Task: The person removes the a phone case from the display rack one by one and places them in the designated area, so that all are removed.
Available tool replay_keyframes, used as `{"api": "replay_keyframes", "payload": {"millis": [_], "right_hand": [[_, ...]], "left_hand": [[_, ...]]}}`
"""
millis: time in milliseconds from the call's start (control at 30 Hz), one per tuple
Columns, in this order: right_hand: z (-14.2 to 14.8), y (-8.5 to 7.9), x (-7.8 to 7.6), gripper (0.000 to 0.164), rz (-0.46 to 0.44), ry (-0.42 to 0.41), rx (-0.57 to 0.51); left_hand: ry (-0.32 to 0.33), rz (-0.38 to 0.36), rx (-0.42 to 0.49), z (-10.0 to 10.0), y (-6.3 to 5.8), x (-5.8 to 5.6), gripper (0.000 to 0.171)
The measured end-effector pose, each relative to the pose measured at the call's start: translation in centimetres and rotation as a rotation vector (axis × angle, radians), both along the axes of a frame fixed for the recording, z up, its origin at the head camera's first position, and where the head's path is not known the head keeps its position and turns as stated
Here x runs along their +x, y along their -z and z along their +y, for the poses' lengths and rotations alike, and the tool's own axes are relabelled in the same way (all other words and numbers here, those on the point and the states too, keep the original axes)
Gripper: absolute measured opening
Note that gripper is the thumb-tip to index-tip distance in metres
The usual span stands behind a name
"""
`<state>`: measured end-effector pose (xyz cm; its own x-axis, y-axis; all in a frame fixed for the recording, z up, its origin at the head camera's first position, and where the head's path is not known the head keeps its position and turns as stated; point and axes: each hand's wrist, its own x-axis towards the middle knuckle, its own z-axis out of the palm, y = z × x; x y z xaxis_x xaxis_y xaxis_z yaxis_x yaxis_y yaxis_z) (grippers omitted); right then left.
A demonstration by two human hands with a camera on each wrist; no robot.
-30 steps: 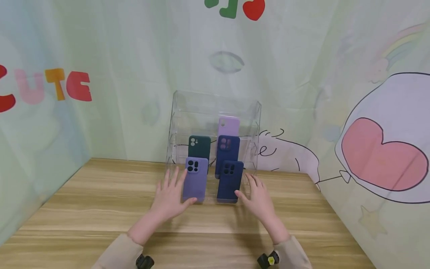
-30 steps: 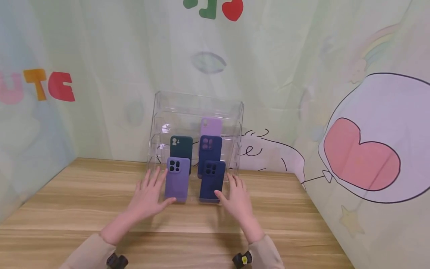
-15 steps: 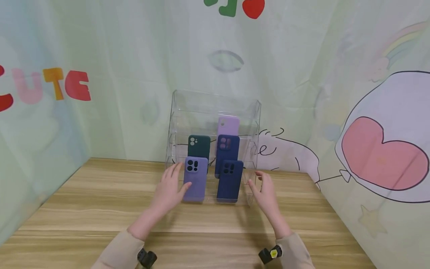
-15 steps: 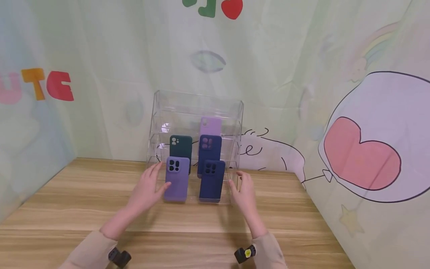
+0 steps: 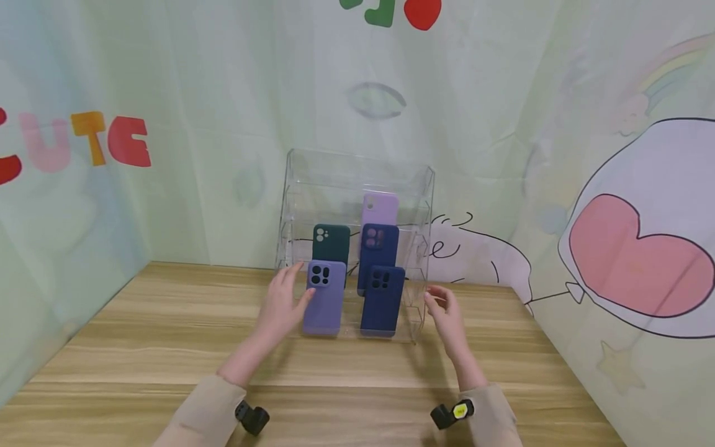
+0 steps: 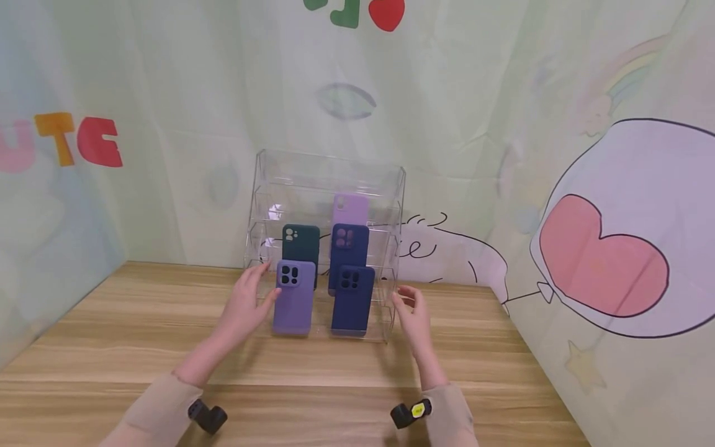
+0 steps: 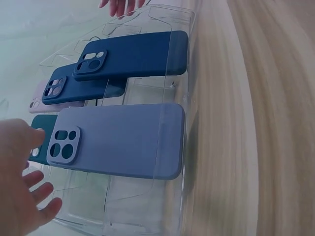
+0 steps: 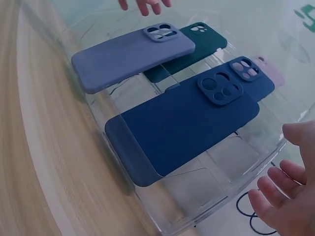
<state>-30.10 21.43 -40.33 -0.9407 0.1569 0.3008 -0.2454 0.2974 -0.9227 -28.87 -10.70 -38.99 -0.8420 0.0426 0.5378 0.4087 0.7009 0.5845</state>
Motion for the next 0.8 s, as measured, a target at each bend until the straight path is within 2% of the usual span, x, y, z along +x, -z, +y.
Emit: {"api": "replay_keyframes", "payload": {"millis": [167,367,467,667,800], "right_hand": [[0.2,0.3,-0.4,0.040,-0.041,-0.042,-0.213],[0.5,0.9,-0.8,0.019,-0.080,-0.122,-0.482],[0.7,1.3,-1.2,0.015,-0.109,-0.141,-0.570],[1.0,1.9,-1.8,0.023,-0.149,-0.160,-0.687],[1.3,2.5,-1.9,0.015,-0.151,-0.206,-0.745]], "left_hand": [[0.010,0.044,0.091,0.1,0.1,-0.7,0.057],[0.006,0.041,0.162,0.3,0.3,-1.5,0.053],[0.012,0.037,0.200,0.5,0.1,-1.7,0.052],[0.020,0.014,0.238,0.8,-0.1,-2.1,0.051],[0.018,-0.022,0.234,1.0,-0.2,-2.4,0.052]]}}
